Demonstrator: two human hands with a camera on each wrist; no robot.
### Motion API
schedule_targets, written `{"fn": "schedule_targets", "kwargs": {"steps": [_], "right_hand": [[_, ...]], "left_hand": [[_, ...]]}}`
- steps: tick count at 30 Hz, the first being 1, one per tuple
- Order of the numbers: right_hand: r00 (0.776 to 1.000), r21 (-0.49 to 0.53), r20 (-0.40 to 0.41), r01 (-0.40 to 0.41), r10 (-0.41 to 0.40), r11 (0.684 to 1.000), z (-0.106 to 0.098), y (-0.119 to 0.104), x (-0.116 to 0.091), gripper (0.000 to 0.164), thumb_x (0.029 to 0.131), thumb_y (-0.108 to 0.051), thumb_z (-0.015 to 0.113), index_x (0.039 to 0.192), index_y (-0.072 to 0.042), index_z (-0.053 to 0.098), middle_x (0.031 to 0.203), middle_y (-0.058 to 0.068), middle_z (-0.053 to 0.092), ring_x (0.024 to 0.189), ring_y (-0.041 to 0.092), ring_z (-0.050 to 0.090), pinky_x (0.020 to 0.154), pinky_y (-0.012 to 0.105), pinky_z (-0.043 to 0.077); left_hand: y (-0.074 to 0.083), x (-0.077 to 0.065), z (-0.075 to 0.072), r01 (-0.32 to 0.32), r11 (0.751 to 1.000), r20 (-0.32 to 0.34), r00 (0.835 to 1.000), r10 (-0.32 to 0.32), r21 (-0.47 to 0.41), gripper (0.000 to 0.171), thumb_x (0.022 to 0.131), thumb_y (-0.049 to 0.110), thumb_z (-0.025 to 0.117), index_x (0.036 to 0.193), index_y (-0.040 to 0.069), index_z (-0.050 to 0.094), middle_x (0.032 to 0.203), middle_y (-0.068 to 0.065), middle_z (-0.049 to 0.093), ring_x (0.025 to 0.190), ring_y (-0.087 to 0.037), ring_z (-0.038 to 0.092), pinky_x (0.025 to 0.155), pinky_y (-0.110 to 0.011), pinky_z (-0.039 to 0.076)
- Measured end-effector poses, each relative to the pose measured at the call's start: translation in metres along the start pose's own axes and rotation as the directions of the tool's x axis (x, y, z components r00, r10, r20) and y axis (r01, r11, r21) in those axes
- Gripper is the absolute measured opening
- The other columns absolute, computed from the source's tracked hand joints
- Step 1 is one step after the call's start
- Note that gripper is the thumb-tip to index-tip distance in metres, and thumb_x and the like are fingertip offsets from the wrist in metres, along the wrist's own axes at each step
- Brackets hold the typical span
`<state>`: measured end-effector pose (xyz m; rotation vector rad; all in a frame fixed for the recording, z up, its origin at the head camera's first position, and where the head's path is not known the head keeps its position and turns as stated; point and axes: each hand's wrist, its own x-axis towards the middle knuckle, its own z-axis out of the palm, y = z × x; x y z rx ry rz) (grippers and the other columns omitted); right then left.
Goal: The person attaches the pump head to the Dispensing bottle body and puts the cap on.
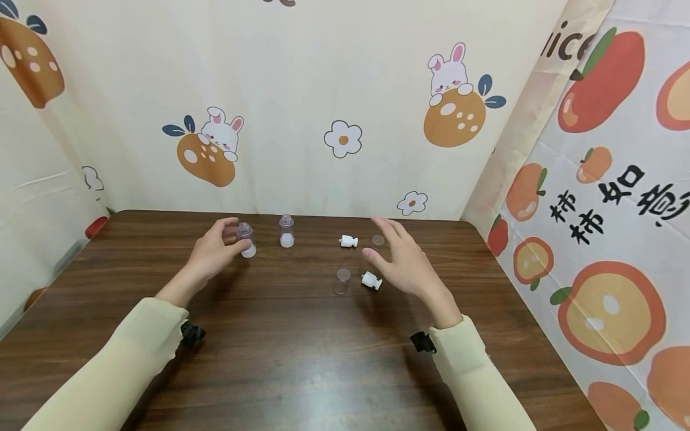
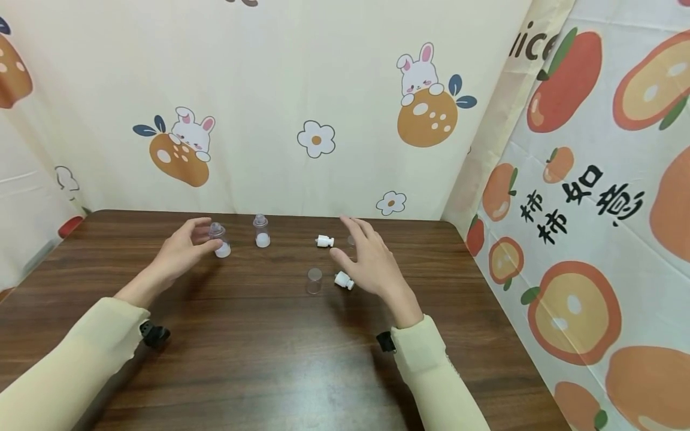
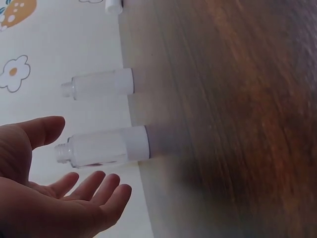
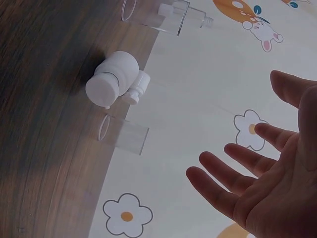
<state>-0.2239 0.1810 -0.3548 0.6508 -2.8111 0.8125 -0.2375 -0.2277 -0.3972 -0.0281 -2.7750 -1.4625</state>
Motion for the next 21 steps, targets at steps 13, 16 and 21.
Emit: {"fn": "schedule_targets", "kwargs": {"steps": [13,16,21], "right_hand": [[0.999,0.032,0.036,-0.005,0.004,0.999,0.004,0.000,0.003,0.070,0.106,-0.055,0.059,0.167,-0.036,0.030,0.164,-0.003,0.040,0.141,0.025,0.052,0.111,0.064,0.042],[0.999,0.034,0.040,-0.006,0.005,0.999,0.006,0.000,0.003,0.070,0.105,-0.056,0.059,0.166,-0.036,0.030,0.163,-0.003,0.041,0.138,0.023,0.055,0.109,0.064,0.044],[0.999,0.037,0.048,-0.003,0.002,0.999,0.008,-0.001,0.004,0.069,0.106,-0.055,0.059,0.166,-0.036,0.031,0.161,0.000,0.044,0.136,0.023,0.056,0.106,0.062,0.047]], "left_hand": [[0.000,0.008,0.005,0.057,0.995,0.051,0.997,-0.053,-0.077,0.074,0.105,0.028,0.068,0.161,-0.003,0.030,0.158,-0.031,0.044,0.147,-0.045,0.045,0.116,-0.057,0.042],[-0.002,0.011,0.007,0.074,0.994,0.056,0.996,-0.069,-0.086,0.072,0.105,0.027,0.067,0.159,-0.004,0.032,0.156,-0.030,0.046,0.146,-0.044,0.046,0.117,-0.056,0.041],[-0.005,0.015,0.008,0.100,0.992,0.064,0.993,-0.095,-0.079,0.070,0.105,0.026,0.066,0.158,-0.006,0.033,0.153,-0.030,0.048,0.143,-0.044,0.046,0.116,-0.055,0.040]]}}
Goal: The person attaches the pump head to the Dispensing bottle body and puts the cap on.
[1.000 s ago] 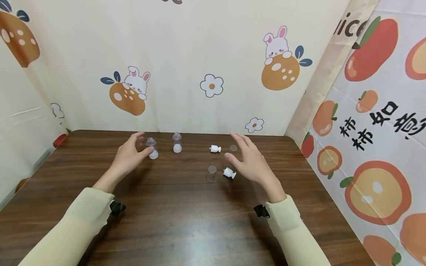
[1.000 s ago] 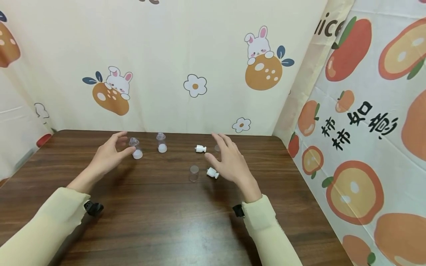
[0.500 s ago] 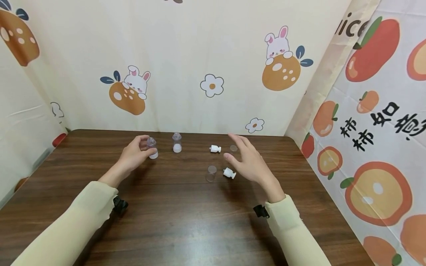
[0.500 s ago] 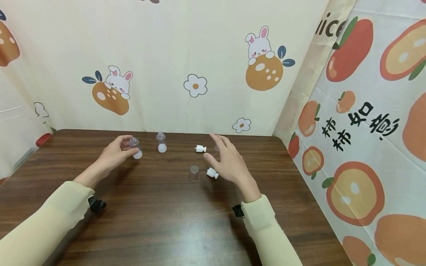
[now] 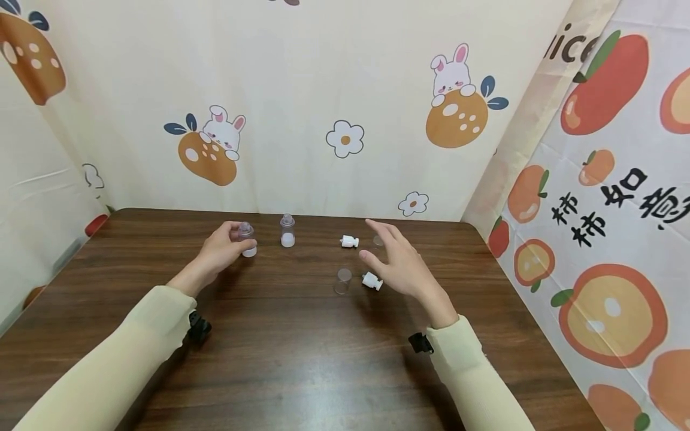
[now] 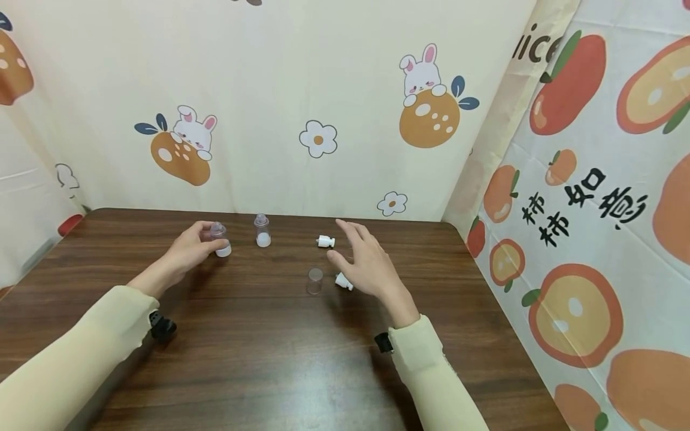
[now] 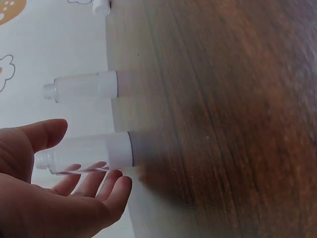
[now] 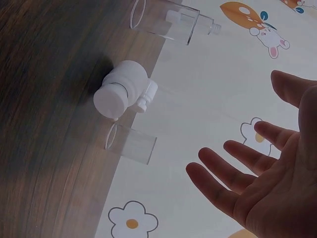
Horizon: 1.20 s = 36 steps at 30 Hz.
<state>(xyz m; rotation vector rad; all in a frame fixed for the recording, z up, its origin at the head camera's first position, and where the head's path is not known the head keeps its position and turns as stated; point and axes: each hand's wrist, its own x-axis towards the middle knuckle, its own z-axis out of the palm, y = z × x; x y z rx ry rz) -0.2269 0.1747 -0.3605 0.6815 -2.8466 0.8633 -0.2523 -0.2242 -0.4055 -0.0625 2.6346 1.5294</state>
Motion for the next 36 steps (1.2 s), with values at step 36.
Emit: {"fn": "schedule_targets", "kwargs": {"steps": [36], "right_hand": [[1.000,-0.030,-0.001,-0.004,0.004,1.000,0.004,0.005,0.001,0.064,0.105,-0.038,0.065,0.163,-0.026,0.041,0.150,0.004,0.055,0.135,0.027,0.059,0.107,0.059,0.048]], "left_hand": [[0.006,-0.013,0.004,-0.078,0.988,-0.039,0.996,0.084,0.132,0.052,0.107,0.033,0.065,0.144,0.000,0.051,0.135,-0.025,0.060,0.119,-0.037,0.055,0.091,-0.043,0.048]]}}
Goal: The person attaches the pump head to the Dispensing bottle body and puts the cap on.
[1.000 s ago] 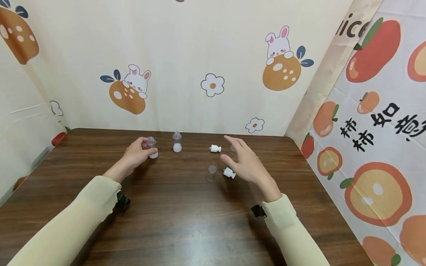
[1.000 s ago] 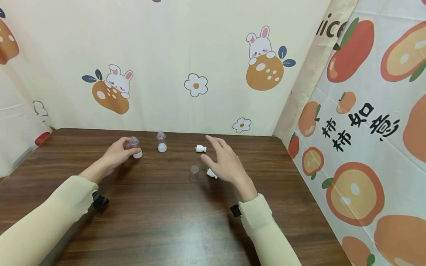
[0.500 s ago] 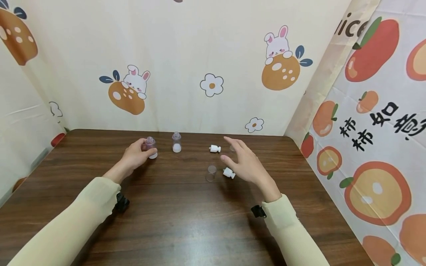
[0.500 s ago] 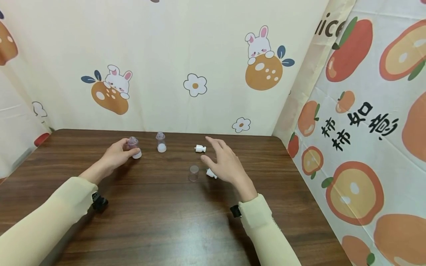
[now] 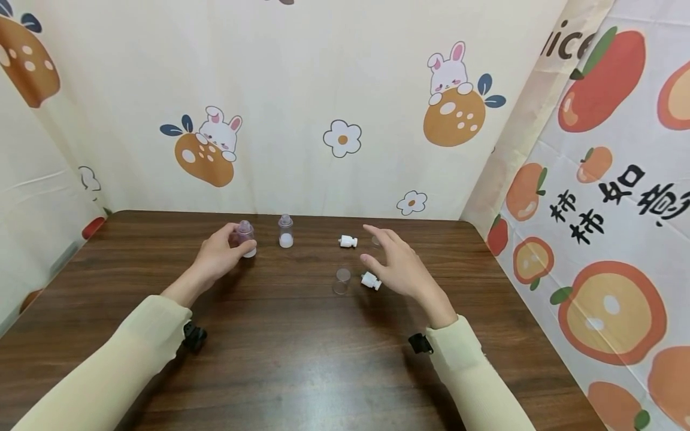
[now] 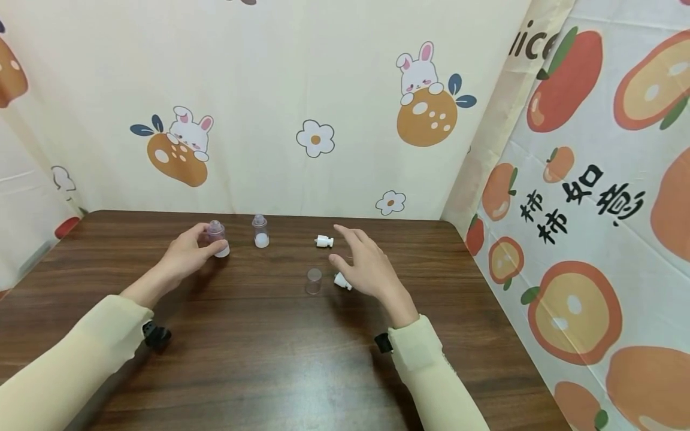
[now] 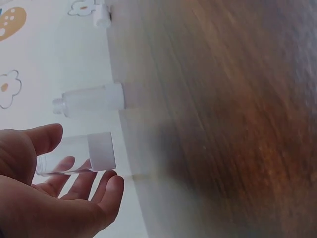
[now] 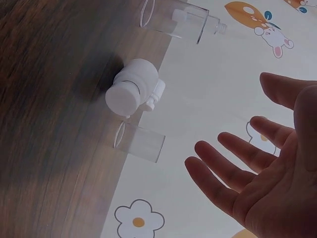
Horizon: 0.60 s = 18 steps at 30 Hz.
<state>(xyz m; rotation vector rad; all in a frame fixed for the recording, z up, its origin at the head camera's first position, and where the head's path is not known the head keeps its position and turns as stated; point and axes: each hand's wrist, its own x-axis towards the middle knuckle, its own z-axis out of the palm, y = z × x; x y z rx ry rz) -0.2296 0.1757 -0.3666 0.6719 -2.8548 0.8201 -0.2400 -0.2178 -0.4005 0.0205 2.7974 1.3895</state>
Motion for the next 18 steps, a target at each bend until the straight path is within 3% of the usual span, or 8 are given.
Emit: {"fn": "schedule_targets", "kwargs": {"steps": [11,18], "right_hand": [[1.000,-0.008,0.005,0.008,-0.008,1.000,0.000,0.005,-0.004,0.055,0.104,-0.034,0.068,0.156,-0.022,0.052,0.149,0.005,0.058,0.131,0.027,0.062,0.106,0.054,0.050],[1.000,-0.030,0.029,-0.009,0.010,1.000,0.002,0.009,-0.007,0.053,0.104,-0.033,0.069,0.154,-0.021,0.055,0.150,0.004,0.057,0.130,0.031,0.061,0.104,0.056,0.050]], "left_hand": [[0.021,-0.013,0.003,-0.083,0.996,-0.002,0.997,0.083,-0.014,0.052,0.106,0.034,0.067,0.146,0.003,0.052,0.135,-0.025,0.064,0.130,-0.042,0.058,0.106,-0.057,0.048],[0.033,-0.020,0.007,-0.108,0.994,0.006,0.994,0.108,-0.025,0.053,0.106,0.034,0.068,0.146,0.004,0.052,0.139,-0.025,0.063,0.131,-0.042,0.060,0.108,-0.059,0.049]]}}
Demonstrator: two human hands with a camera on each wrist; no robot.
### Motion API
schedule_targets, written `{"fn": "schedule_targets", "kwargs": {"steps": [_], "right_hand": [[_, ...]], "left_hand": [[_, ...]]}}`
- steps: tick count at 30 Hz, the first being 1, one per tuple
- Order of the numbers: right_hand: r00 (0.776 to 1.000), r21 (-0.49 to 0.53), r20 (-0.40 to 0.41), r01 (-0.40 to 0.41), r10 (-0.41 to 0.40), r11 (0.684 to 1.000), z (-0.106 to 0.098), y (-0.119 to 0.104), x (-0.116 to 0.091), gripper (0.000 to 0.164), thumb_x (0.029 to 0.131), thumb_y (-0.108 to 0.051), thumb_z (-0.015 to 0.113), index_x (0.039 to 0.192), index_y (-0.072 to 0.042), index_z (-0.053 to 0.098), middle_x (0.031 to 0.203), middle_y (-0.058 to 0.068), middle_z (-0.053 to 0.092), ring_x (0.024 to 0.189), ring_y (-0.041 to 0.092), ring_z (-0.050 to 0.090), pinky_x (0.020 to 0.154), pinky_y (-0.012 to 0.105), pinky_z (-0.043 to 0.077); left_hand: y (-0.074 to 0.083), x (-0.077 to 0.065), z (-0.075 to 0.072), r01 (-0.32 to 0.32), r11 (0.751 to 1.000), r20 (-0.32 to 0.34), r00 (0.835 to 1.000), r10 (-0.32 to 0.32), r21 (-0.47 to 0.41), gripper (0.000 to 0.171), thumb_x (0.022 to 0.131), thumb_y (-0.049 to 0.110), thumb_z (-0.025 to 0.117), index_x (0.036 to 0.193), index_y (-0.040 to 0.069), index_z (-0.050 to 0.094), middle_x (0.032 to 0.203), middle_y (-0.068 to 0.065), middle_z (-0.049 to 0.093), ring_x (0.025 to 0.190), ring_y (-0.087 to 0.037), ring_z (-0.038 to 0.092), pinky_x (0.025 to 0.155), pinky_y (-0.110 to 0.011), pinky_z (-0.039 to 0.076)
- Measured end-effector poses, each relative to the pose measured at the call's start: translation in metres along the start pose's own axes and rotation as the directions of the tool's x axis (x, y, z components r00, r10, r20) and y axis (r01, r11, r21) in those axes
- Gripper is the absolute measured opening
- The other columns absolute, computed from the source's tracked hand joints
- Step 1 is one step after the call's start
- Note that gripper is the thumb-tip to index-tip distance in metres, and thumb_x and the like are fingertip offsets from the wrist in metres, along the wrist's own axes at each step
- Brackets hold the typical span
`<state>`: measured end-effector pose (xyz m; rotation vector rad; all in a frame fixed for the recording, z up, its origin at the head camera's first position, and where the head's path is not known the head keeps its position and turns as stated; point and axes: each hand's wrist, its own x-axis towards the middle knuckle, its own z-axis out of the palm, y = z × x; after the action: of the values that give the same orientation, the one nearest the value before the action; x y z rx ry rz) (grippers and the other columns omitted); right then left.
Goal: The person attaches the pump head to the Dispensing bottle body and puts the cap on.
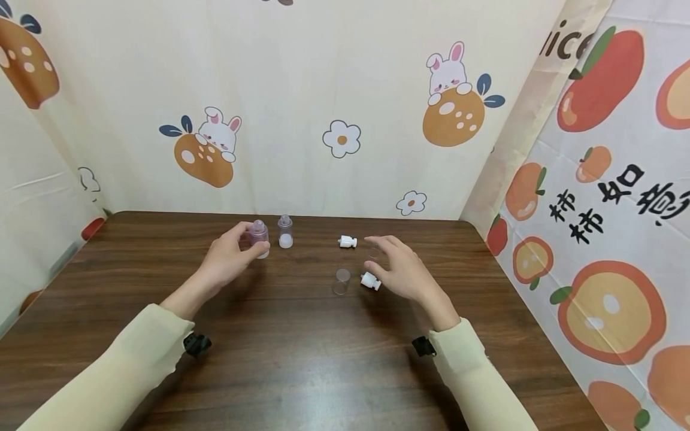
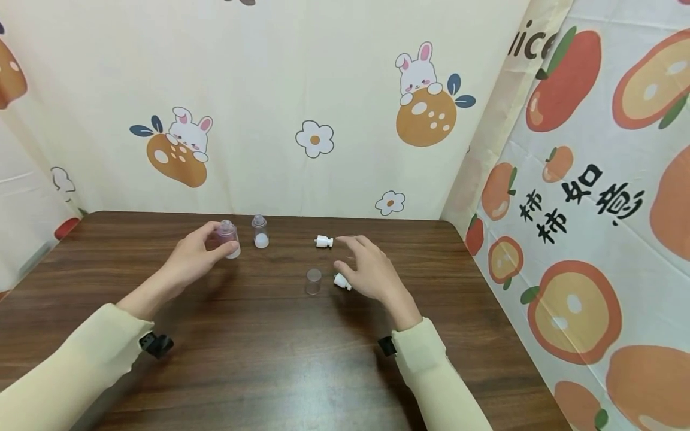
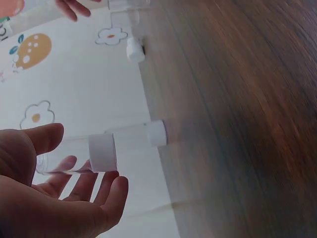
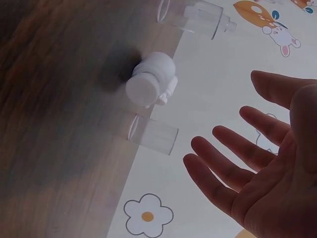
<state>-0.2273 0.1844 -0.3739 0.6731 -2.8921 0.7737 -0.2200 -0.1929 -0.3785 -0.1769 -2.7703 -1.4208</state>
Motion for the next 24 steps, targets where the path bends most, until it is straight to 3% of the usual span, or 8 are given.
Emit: {"fn": "schedule_targets", "kwargs": {"steps": [10,24], "right_hand": [[1.000,-0.019,0.026,0.000,0.000,1.000,0.002,0.008,-0.004,0.046,0.102,-0.026,0.073,0.145,-0.015,0.063,0.142,0.011,0.064,0.126,0.037,0.064,0.101,0.057,0.052],[0.994,-0.054,0.096,-0.036,0.041,0.998,0.011,0.016,-0.006,0.046,0.100,-0.028,0.074,0.141,-0.009,0.064,0.141,0.012,0.067,0.123,0.034,0.066,0.103,0.060,0.049]], "left_hand": [[0.016,-0.007,0.009,-0.037,0.999,0.001,0.999,0.037,-0.021,0.049,0.103,0.030,0.071,0.143,0.005,0.057,0.136,-0.022,0.066,0.129,-0.040,0.063,0.106,-0.056,0.050],[0.022,-0.013,0.021,-0.055,0.998,0.031,0.998,0.056,-0.044,0.044,0.104,0.029,0.071,0.140,0.007,0.060,0.135,-0.019,0.066,0.129,-0.041,0.063,0.106,-0.057,0.052]]}}
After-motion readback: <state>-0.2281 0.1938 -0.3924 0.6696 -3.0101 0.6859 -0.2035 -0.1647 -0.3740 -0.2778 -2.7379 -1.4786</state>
